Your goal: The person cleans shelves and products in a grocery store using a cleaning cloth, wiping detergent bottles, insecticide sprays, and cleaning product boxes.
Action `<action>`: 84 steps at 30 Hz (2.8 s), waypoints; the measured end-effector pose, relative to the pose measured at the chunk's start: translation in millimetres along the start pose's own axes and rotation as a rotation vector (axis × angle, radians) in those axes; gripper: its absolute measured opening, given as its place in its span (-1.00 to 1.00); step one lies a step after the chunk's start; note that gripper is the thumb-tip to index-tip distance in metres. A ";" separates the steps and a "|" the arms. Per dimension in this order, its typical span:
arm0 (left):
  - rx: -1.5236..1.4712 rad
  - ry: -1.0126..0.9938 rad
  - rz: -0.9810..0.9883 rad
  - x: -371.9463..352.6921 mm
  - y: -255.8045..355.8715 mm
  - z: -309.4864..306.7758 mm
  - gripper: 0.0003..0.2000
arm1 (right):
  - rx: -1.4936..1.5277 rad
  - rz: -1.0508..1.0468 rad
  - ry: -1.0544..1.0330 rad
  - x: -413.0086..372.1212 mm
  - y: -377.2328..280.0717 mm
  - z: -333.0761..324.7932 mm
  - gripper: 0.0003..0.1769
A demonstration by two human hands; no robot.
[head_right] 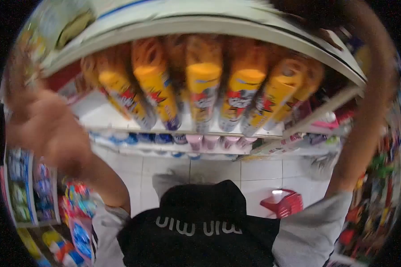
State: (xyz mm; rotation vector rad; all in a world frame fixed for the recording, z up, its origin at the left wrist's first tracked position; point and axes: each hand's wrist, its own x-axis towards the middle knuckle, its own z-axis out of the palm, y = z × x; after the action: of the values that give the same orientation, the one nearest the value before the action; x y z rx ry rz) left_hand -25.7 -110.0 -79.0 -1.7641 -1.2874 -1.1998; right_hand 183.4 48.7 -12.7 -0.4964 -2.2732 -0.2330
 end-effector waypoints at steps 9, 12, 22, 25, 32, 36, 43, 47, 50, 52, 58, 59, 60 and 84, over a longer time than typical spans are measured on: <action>-0.162 -0.094 0.042 -34.7 -5.7 -53.5 -0.64 | 0.722 -0.188 -0.634 -131.2 -130.9 45.1 -0.70; -0.172 -0.093 -0.016 -59.7 -9.2 -60.2 -0.68 | 0.867 0.039 -0.773 -194.6 -144.8 91.5 -0.71; -0.504 -0.110 -0.362 -133.2 -22.6 -50.6 -0.78 | 1.083 0.516 -0.879 -258.5 -197.9 175.6 -0.73; -0.673 -0.098 -0.492 -144.9 -9.8 -37.4 -0.81 | 1.193 0.564 -0.884 -264.7 -240.5 181.4 -0.74; -1.166 -0.126 -0.589 -134.2 35.6 -40.5 -0.86 | 1.324 0.701 -0.943 -260.1 -351.9 155.6 -0.75; -1.389 0.072 -0.272 -75.8 21.9 -82.2 -0.88 | 1.299 0.670 -0.772 -259.0 -296.3 169.1 -0.76; -1.270 -0.524 0.165 -61.4 -6.4 -109.3 -0.84 | 1.242 0.515 -0.255 -107.2 -250.1 151.8 -0.78; -1.669 -1.076 -0.395 -160.0 -76.5 -84.1 -0.83 | 1.783 0.025 0.046 -59.0 -234.5 117.3 -0.79; -0.908 -1.330 -0.331 -263.8 -139.3 -50.7 -0.71 | 0.950 0.510 -0.114 -97.2 -232.5 127.7 -0.75; -0.492 -1.539 -0.332 -314.4 -163.1 -20.6 -0.76 | 0.907 1.067 -0.282 -181.2 -254.4 169.0 -0.63; -0.284 -1.430 -0.489 -400.9 -192.4 92.8 -0.70 | 0.548 1.286 -0.299 -288.7 -376.2 215.5 -0.48; -0.191 -1.426 -0.472 -404.6 -189.1 111.2 -0.68 | 0.568 1.401 -0.293 -304.2 -399.1 218.4 -0.51; -0.102 -1.408 -0.456 -408.4 -185.2 129.0 -0.64 | 0.587 1.507 -0.284 -318.1 -420.4 220.9 -0.54; -0.280 -1.301 -0.011 -434.6 -198.6 123.1 -0.57 | 0.174 1.927 0.325 -435.2 -342.5 181.3 -0.41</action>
State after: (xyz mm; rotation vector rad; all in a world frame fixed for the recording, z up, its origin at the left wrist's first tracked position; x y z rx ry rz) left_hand -222.5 -98.2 -531.4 -2.8978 -1.7964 -0.0663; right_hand 187.7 -325.5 -459.5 -1.9899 -0.7269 0.7663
